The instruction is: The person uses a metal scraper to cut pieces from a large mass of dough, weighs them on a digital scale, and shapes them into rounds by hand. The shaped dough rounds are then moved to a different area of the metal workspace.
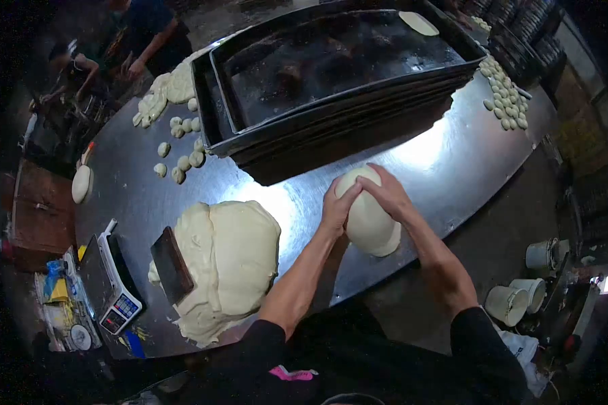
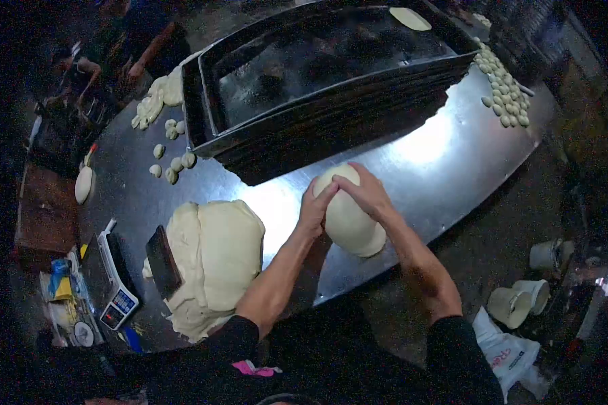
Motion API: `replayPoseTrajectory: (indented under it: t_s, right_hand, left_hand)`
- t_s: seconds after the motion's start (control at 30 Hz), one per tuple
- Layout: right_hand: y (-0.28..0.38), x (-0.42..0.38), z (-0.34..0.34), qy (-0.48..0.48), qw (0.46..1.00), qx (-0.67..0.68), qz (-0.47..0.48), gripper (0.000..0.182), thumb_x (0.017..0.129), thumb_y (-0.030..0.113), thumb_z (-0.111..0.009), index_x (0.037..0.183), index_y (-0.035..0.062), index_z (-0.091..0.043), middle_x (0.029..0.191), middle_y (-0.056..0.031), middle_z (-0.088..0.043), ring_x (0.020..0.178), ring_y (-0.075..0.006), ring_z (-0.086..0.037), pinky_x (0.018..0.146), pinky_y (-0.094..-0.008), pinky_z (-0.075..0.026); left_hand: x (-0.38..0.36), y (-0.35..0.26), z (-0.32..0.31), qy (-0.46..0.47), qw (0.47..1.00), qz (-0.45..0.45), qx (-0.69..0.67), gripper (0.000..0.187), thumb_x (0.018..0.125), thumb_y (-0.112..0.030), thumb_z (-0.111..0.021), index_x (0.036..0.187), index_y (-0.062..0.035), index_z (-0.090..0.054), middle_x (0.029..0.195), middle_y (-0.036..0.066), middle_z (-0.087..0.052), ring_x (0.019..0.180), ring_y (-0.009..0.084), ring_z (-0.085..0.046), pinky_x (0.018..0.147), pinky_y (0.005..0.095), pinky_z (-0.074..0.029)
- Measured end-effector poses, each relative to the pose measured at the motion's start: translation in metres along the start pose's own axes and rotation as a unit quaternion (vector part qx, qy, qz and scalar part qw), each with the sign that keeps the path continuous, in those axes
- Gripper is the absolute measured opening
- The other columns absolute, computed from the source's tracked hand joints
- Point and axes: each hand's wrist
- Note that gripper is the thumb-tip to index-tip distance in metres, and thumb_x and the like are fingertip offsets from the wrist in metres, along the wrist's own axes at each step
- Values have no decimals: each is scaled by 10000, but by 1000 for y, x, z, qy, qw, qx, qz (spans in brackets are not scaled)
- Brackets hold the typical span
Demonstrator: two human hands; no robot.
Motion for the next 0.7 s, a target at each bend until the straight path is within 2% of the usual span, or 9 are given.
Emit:
replayPoseTrajectory:
  t_s: [0.2, 0.27, 0.33, 0.37, 0.43, 0.53, 0.57, 0.63, 0.7]
  right_hand:
    - [72, -77, 42, -66, 966, 61, 243, 404, 774, 305, -676, 1050, 16, -612, 973, -167, -639, 850, -310, -613, 789, -406, -473]
    - [38, -108, 23, -62, 962, 9, 267, 332, 769, 295, -669, 952, 20, -643, 914, -180, -643, 804, -350, -587, 755, -432, -449]
    - [15, -136, -6, 153, 977, -16, -149, 432, 885, 403, -524, 988, 6, -659, 935, -223, -649, 915, -370, -616, 827, -424, -461]
    - [-10, -150, -20, 190, 965, -71, -168, 523, 912, 461, -464, 1027, -13, -655, 950, -246, -650, 931, -370, -631, 847, -415, -470]
    - [-57, -135, -21, 187, 955, -66, -220, 492, 903, 443, -507, 1033, -10, -651, 1000, -232, -651, 944, -362, -628, 841, -418, -475]
    - [-87, -102, 2, 74, 924, 158, -340, 488, 931, 422, -467, 1081, -10, -638, 981, -173, -663, 944, -217, -617, 800, -383, -479]
    - [-102, -73, 27, 66, 960, 30, -270, 485, 924, 388, -499, 1163, -28, -570, 1098, -183, -615, 1026, -238, -580, 877, -380, -441]
    - [-108, -71, 45, 66, 971, -94, -210, 519, 917, 354, -531, 1246, -47, -502, 1216, -192, -566, 1109, -258, -543, 954, -377, -404]
    - [-99, -77, 53, -133, 972, 158, -114, 543, 928, 318, -510, 1316, -48, -408, 1285, -181, -507, 1158, -256, -501, 979, -375, -381]
  left_hand:
    - [-73, -83, -17, 147, 917, -176, 325, 445, 744, -240, -756, 1103, -25, -605, 979, 111, -654, 893, 165, -627, 796, 295, -492]
    - [-94, -71, -2, 200, 908, -78, 361, 395, 789, -234, -733, 1107, -27, -621, 951, 91, -675, 852, 130, -623, 766, 279, -497]
    - [-93, -31, 25, 207, 811, 182, 516, 542, 834, -457, -601, 1117, 5, -619, 998, 145, -670, 870, 240, -646, 803, 361, -496]
    - [-91, -11, 37, 217, 755, 249, 567, 621, 821, -506, -579, 1098, 48, -619, 1003, 195, -660, 892, 280, -640, 814, 378, -492]
    - [-60, -27, 36, 240, 774, 218, 544, 582, 835, -450, -591, 1063, 85, -615, 1026, 236, -639, 960, 275, -621, 806, 380, -496]
    - [9, -42, 51, 154, 857, 394, 294, 619, 835, -391, -621, 1292, 0, -478, 1160, 186, -597, 1097, 269, -559, 940, 405, -425]
    - [30, -52, 55, 76, 907, 187, 369, 554, 851, -360, -610, 1269, -12, -500, 1160, 161, -595, 1056, 241, -574, 908, 363, -441]
    - [36, -53, 84, 53, 861, -101, 495, 578, 868, -331, -598, 1318, -13, -426, 1206, 146, -555, 1075, 206, -544, 911, 319, -435]
    - [30, -28, 91, 117, 832, -132, 525, 663, 875, -336, -589, 1388, -2, -335, 1277, 155, -503, 1155, 218, -493, 969, 333, -400]
Point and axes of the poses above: each hand's wrist, its own x-axis towards the middle knuckle, its own z-axis out of the back of the hand, y = z × x
